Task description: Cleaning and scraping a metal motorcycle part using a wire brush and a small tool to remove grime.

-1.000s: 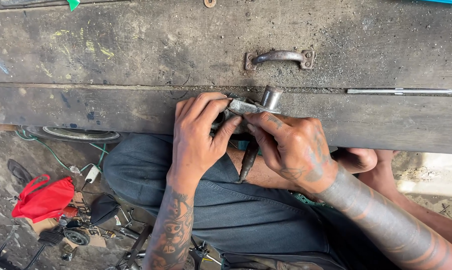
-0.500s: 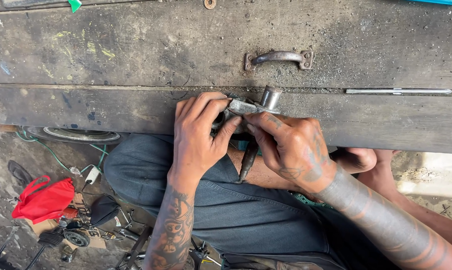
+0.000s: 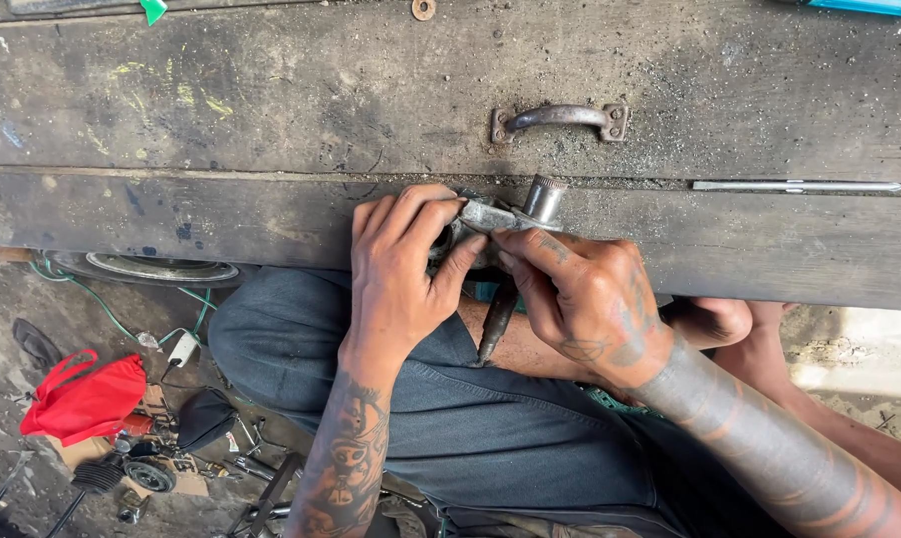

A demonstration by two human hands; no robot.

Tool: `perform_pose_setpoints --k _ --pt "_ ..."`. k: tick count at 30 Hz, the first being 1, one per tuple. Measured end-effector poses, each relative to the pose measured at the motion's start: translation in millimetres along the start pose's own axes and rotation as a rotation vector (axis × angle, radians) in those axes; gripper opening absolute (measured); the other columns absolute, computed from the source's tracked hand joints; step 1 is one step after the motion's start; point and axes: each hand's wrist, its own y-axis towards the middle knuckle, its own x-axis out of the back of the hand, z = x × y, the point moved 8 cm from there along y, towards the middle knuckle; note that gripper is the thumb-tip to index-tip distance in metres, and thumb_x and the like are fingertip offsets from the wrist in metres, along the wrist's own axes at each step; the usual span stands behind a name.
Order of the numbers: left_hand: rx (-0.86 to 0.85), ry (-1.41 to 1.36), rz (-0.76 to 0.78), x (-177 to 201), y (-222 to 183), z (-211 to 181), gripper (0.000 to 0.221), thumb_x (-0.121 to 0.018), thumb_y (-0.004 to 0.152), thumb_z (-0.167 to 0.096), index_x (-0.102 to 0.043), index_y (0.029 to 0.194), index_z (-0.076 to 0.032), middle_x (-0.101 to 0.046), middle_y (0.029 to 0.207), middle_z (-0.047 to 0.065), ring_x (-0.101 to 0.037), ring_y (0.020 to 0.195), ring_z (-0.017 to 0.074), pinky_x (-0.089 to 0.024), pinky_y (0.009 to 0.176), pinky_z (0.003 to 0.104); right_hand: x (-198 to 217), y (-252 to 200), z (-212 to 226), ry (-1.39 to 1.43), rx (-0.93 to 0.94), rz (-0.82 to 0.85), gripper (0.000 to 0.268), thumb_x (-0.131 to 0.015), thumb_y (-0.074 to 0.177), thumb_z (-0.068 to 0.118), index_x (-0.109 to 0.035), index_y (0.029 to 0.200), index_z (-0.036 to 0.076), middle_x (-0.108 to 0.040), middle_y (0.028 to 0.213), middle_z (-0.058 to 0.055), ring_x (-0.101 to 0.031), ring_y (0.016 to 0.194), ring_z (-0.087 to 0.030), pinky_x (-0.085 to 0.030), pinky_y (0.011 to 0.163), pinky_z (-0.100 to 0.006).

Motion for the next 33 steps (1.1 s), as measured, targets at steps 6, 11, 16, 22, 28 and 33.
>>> perform_pose_setpoints --k 6,11,16,22,28,33 --pt "-0.001 -0.021 0.026 3 0 -1 0.032 -0.068 0.099 -0.038 -0.066 0.108 -0.008 -0.065 0.109 0.008 -0.065 0.091 0.0327 -0.045 0.087 0.045 3 0 4 0.006 0.068 0.004 0.013 -0.063 0.095 0.001 -0.072 0.098 0.01 -0.059 0.06 -0.01 -0.067 0.054 -0.032 -0.054 0.049 -0.036" --pt "-0.002 -0.035 0.037 5 1 -3 0.038 -0.071 0.095 -0.043 -0.066 0.109 -0.008 -0.064 0.11 0.008 -0.065 0.092 0.033 -0.045 0.087 0.045 3 -1 3 0.02 0.095 -0.017 0.009 -0.065 0.096 0.004 -0.072 0.097 0.01 -0.059 0.061 -0.009 -0.067 0.055 -0.031 -0.054 0.05 -0.036" --pt "0.0 -0.096 0.057 7 0 -3 0.046 -0.075 0.091 -0.045 -0.065 0.114 -0.005 -0.063 0.113 0.011 -0.064 0.095 0.0361 -0.045 0.086 0.045 -1 -7 1 0.022 0.084 -0.019 0.005 -0.067 0.096 0.006 -0.071 0.095 0.009 -0.062 0.065 -0.009 -0.068 0.058 -0.032 -0.054 0.052 -0.039" --pt "0.011 -0.105 0.035 4 -3 3 0.042 -0.076 0.092 -0.039 -0.067 0.116 -0.007 -0.065 0.115 0.009 -0.065 0.098 0.0336 -0.045 0.087 0.043 2 0 13 -0.031 0.105 0.009 0.006 -0.067 0.097 0.005 -0.071 0.095 0.009 -0.062 0.066 -0.008 -0.069 0.059 -0.029 -0.055 0.052 -0.037" --pt "-0.001 -0.126 0.064 7 -2 0 0.046 -0.077 0.091 -0.039 -0.066 0.12 -0.006 -0.064 0.117 0.01 -0.065 0.099 0.035 -0.045 0.088 0.044 2 0 14 -0.027 0.126 0.033 0.006 -0.066 0.097 0.006 -0.072 0.096 0.008 -0.06 0.063 -0.007 -0.067 0.056 -0.03 -0.054 0.052 -0.038" --pt "-0.01 -0.119 0.085 6 -2 1 0.042 -0.074 0.094 -0.036 -0.067 0.12 -0.004 -0.064 0.116 0.011 -0.064 0.097 0.0347 -0.045 0.088 0.044 0 -3 13 -0.06 0.139 -0.01 0.009 -0.065 0.098 0.006 -0.072 0.097 0.01 -0.059 0.062 -0.005 -0.066 0.055 -0.028 -0.054 0.052 -0.036"
